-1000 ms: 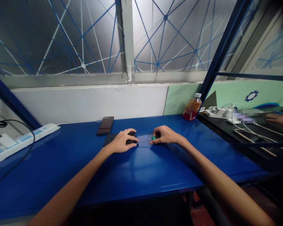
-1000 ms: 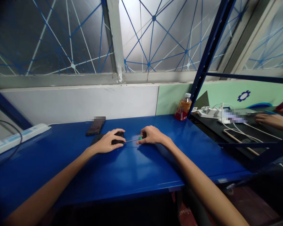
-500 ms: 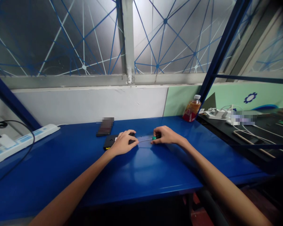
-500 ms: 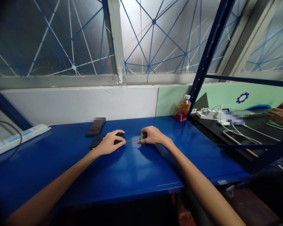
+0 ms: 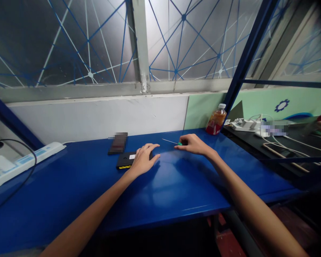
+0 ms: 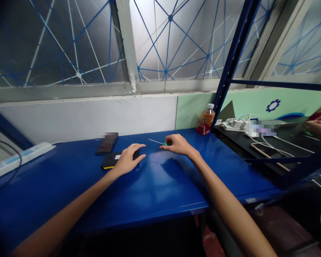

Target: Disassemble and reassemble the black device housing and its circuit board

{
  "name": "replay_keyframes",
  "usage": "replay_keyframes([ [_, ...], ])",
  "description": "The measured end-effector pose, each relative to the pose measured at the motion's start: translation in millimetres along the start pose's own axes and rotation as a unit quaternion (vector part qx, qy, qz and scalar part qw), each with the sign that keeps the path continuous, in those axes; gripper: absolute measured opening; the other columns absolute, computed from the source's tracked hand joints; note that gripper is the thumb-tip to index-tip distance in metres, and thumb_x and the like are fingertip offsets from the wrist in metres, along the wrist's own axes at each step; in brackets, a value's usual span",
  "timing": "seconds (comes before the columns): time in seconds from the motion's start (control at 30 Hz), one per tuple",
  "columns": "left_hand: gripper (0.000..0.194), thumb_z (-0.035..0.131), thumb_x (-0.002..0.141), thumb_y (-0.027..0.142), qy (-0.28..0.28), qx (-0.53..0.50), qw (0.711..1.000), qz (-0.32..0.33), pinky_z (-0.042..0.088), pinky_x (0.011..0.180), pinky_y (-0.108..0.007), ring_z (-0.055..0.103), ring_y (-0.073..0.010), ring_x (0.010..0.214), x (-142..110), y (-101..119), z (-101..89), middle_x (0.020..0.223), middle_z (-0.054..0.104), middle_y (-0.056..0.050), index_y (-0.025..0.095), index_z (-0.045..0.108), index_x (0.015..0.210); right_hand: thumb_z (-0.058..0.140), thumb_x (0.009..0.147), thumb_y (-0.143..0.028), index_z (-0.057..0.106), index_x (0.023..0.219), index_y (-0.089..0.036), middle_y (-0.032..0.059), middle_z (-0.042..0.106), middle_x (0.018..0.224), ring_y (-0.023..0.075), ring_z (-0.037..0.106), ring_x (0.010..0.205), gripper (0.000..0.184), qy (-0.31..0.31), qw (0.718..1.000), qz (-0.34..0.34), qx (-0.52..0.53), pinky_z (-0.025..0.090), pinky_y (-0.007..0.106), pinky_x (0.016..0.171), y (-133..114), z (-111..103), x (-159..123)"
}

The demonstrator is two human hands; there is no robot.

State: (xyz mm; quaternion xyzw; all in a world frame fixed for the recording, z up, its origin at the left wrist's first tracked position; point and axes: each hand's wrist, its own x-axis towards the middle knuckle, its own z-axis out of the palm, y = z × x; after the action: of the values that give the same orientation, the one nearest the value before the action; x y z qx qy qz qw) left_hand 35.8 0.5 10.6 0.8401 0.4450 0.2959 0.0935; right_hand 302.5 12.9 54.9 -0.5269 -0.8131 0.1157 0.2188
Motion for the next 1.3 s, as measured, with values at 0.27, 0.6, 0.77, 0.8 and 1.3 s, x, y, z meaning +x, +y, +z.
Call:
replay_keyframes([
  [0.27, 0.047, 0.054, 0.088, 0.050, -0.069, 0.017, 0.997, 0.007, 0.045, 0.097, -0.042, 0.054, -0.0286, 0.118, -5, -23, -32.2, 0.131, 0.054, -0.008, 0.030, 0.052, 0.131, 0.062, 0.080, -0.049, 0.049, 0.063, -0.018, -0.0020, 0.049, 0.060, 0.0107, 0.041, 0.057, 0.038, -0.008, 0.999, 0.002, -0.042, 0.024, 0.025, 0.053, -2, 2, 0],
  [0.6, 0.046, 0.052, 0.087, 0.059, -0.147, 0.026, 0.988, 0.029, 0.044, 0.098, -0.043, 0.055, -0.0285, 0.112, -4, -26, -36.2, 0.124, 0.057, -0.008, 0.028, 0.063, 0.119, 0.064, 0.079, -0.050, 0.056, 0.065, -0.018, 0.0008, 0.056, 0.063, 0.0113, 0.042, 0.056, 0.037, -0.030, 0.996, -0.010, -0.079, 0.026, 0.025, 0.054, 0, 10, 2],
  [0.77, 0.051, 0.060, 0.081, 0.059, -0.219, 0.005, 0.975, 0.045, 0.045, 0.096, -0.041, 0.052, -0.0288, 0.116, -1, -28, -52.0, 0.130, 0.054, -0.007, 0.031, 0.060, 0.124, 0.065, 0.079, -0.052, 0.060, 0.068, -0.017, 0.0020, 0.059, 0.064, 0.0122, 0.046, 0.057, 0.036, -0.039, 0.995, -0.015, -0.089, 0.028, 0.025, 0.054, 4, 14, 3],
  [0.8, 0.052, 0.060, 0.081, 0.058, -0.227, 0.006, 0.973, 0.044, 0.045, 0.095, -0.041, 0.052, -0.0293, 0.117, -1, -28, -54.4, 0.131, 0.053, -0.007, 0.032, 0.059, 0.125, 0.065, 0.079, -0.051, 0.060, 0.069, -0.017, 0.0022, 0.060, 0.065, 0.0123, 0.047, 0.058, 0.035, -0.041, 0.995, -0.016, -0.088, 0.028, 0.025, 0.054, 4, 15, 3],
  [1.3, 0.054, 0.060, 0.078, 0.063, -0.216, 0.024, 0.976, 0.018, 0.048, 0.085, -0.036, 0.057, -0.0273, 0.105, -3, -38, -62.2, 0.120, 0.054, -0.007, 0.035, 0.061, 0.125, 0.064, 0.079, -0.051, 0.060, 0.065, -0.016, 0.0012, 0.056, 0.059, 0.0111, 0.044, 0.054, 0.037, -0.059, 0.995, -0.024, -0.074, 0.026, 0.025, 0.052, 2, 16, 2],
])
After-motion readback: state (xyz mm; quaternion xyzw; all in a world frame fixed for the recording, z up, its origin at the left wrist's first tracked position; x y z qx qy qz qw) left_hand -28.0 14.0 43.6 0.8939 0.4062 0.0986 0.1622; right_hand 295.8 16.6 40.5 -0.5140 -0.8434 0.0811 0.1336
